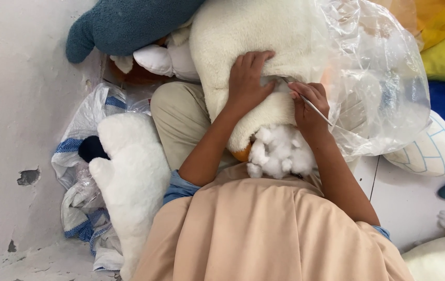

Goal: The person is stuffing a white plush toy with white fiberfill, using a metal rod to push the material deep into the toy's body.

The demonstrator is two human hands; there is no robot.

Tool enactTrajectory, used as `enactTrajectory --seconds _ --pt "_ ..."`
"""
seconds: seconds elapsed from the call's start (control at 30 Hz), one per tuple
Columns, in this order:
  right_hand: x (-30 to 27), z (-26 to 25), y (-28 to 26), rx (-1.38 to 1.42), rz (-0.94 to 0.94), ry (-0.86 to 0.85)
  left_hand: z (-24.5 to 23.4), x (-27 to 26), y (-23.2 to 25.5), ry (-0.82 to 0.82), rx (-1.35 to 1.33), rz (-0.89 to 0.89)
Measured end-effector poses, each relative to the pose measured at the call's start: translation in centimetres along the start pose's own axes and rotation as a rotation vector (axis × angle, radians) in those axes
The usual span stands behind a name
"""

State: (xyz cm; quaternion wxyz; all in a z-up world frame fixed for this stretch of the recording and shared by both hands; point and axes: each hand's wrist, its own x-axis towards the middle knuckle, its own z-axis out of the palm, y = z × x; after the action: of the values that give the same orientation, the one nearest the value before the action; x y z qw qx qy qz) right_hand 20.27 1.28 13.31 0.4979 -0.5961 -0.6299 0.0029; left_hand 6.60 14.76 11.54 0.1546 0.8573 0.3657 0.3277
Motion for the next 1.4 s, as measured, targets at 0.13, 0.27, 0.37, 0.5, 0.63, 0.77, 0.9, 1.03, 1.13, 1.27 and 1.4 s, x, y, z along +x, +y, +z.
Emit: enactTrajectory --seconds 0.13,0.27,0.37,0.5,0.63,0.77,0.9,1.03,1.13,1.27,1.4 --pt "0.0 -1.4 -2.0 -0.040 -0.070 0.074 0.4 0.1 0.2 0.069 0.001 -0.009" --pt "-0.1 -1.4 -2.2 -0.101 -0.113 0.075 1.0 0.2 0.1 0.095 0.019 -0.029" --pt "-0.1 -0.3 -0.8 -0.146 -0.085 0.017 1.2 0.2 0.1 0.130 0.029 -0.021" --pt "0.0 0.2 -0.4 -0.144 -0.053 -0.006 1.4 0.1 0.0 0.186 0.038 -0.009" --pt "-0.2 -0.9 -1.7 -0.098 -0.100 0.090 1.3 0.2 -0.1 0.152 0.002 -0.036" --pt "-1.2 -1.0 -2.4 -0.112 -0.145 0.111 1.3 0.1 -0.1 0.155 -0.011 -0.023" --pt "-1.2 0.6 -2.2 -0.141 -0.106 0.015 0.1 -0.1 0.1 0.130 -0.133 -0.011" --pt "-1.3 0.9 -1.9 -0.126 -0.076 -0.002 -0.4 -0.1 0.2 0.143 -0.160 0.023" --pt "-1.3 0.2 -2.3 -0.149 -0.103 0.006 0.3 -0.1 0.2 0.119 -0.051 0.025" --pt "-1.0 -1.3 -3.1 -0.148 -0.199 0.085 1.1 -0.1 0.1 0.119 -0.006 -0.054" --pt "-0.4 -1.7 -2.6 -0.300 -0.221 0.046 0.8 0.0 0.4 0.126 0.023 -0.050"
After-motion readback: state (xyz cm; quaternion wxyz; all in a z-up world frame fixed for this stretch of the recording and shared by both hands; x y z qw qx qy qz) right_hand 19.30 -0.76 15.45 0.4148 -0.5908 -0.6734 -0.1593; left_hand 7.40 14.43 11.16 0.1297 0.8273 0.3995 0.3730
